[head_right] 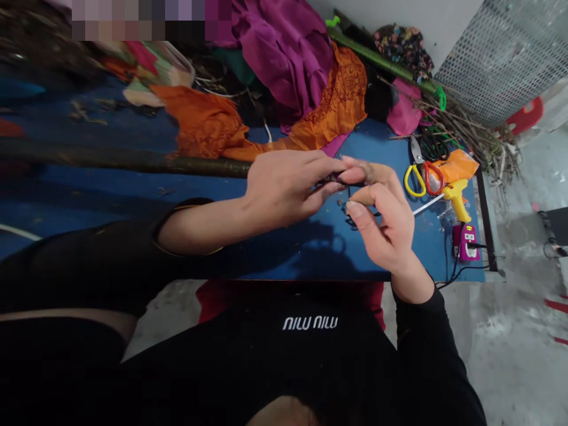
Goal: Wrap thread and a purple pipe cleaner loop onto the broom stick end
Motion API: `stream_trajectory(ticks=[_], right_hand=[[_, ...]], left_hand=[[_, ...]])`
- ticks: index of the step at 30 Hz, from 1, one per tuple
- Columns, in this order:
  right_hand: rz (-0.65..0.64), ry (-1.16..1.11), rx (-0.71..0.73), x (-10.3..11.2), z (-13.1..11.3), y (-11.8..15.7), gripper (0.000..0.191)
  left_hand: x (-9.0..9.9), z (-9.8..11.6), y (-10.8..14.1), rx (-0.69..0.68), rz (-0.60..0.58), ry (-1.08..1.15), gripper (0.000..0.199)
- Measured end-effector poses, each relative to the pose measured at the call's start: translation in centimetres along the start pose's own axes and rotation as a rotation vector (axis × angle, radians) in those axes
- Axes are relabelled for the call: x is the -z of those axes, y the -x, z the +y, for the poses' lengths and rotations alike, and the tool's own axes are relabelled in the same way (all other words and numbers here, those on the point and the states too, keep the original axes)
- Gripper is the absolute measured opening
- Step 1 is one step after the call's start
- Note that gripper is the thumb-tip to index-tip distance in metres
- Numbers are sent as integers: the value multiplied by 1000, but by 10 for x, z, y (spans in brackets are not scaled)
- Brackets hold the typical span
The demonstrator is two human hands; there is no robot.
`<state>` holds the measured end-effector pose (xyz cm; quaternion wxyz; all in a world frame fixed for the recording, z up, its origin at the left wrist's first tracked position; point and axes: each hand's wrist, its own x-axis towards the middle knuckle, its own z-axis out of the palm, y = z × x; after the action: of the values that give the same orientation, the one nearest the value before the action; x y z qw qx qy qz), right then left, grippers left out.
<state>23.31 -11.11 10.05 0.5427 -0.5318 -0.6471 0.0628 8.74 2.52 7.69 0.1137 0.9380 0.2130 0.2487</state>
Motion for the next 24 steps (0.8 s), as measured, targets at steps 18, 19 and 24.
stream_trajectory(ticks=[18, 19, 24], right_hand=[[-87, 232, 389, -31, -9, 11, 19], [-88, 244, 403, -31, -9, 11, 18], [-52, 270, 434, -37, -2, 11, 20]], left_hand=[[0, 9, 2, -49, -109, -73, 44], [1, 9, 2, -55, -108, -91, 46], [10, 6, -3, -26, -120, -134, 46]])
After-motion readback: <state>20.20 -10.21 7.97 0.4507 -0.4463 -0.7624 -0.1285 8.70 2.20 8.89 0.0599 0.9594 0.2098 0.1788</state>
